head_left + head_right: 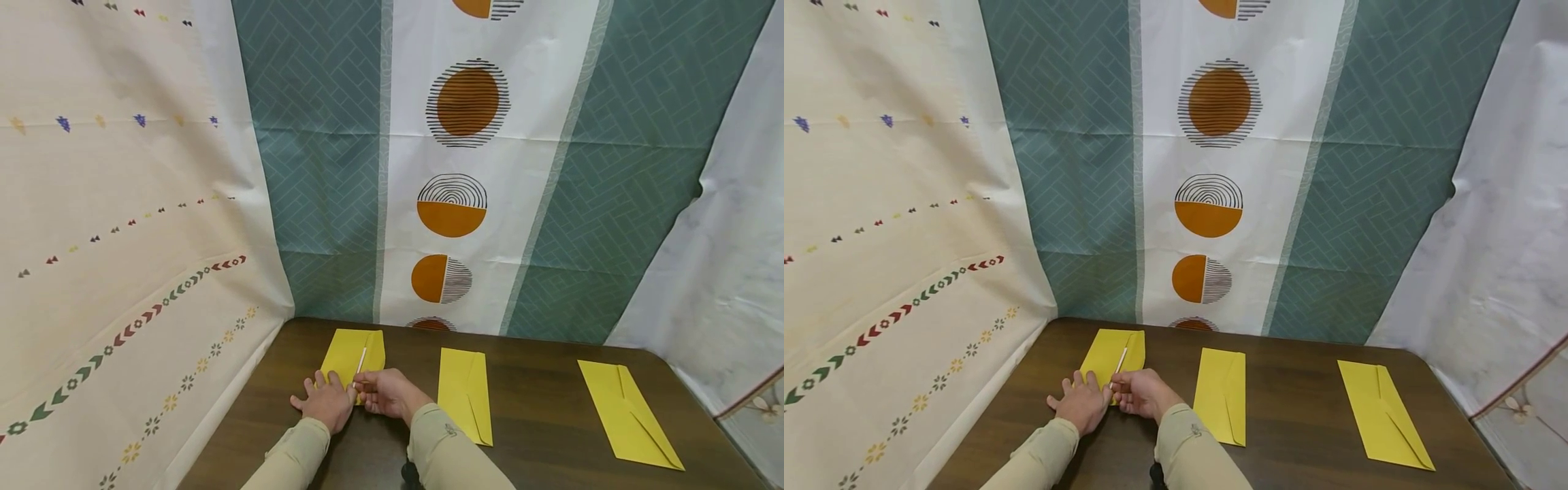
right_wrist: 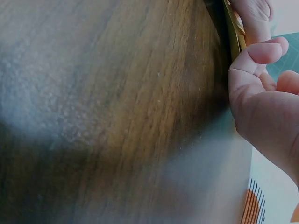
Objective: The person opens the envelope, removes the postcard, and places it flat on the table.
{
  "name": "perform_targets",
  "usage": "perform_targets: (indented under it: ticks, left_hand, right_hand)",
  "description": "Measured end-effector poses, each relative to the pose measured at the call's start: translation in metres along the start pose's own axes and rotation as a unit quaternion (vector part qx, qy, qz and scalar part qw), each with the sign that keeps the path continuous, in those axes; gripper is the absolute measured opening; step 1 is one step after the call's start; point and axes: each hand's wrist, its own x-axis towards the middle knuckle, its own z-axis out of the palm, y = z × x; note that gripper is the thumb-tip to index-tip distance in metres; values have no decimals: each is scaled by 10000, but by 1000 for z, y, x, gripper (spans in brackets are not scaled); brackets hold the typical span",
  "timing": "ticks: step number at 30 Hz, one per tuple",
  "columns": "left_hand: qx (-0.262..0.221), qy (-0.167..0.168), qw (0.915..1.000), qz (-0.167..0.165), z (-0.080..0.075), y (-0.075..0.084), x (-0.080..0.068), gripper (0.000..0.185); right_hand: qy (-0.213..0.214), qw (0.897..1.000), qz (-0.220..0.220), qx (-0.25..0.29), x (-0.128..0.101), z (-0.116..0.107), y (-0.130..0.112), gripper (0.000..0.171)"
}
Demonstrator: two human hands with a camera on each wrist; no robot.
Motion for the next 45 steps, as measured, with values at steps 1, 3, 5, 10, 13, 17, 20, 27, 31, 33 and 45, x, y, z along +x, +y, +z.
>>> perform_targets:
  ticks: [1,3,5,10,13,17,20,27,31,33,45]
  left_hand:
    - [-12,13,10000,0,0,0,0,69]
    - [-44,40,10000,-5,1,-2,-1,69]
    - [-50,61,10000,7,2,-2,-2,69]
    - [-28,64,10000,21,3,-2,-2,71]
    - [-21,55,10000,7,2,-1,-2,73]
    - [-3,46,10000,-35,-1,0,-2,71]
    - [-2,76,10000,-32,-2,1,-3,69]
    - [-33,97,9999,-32,-1,1,-1,67]
    - [-47,116,9999,-34,2,1,-1,67]
    - [-61,148,9999,-20,3,0,-1,66]
    - [2,256,9995,162,-3,1,-7,64]
  right_hand:
    - [-18,10000,-16,-32,0,0,0,32]
    - [-62,9999,-51,-73,1,1,2,30]
    - [-141,9998,-134,-69,1,1,2,28]
    - [-393,9986,-323,-119,-1,-3,4,29]
    - [-392,9982,-381,-255,-2,-6,3,29]
    - [-59,9990,-335,-306,-3,-5,0,31]
    - [345,9990,-210,-186,-6,-1,-5,34]
    - [672,9965,147,485,-6,-1,-13,37]
    - [537,9945,267,859,-5,-1,-11,38]
    - [450,9945,298,903,-4,0,-9,38]
    - [268,9991,161,300,7,2,-2,34]
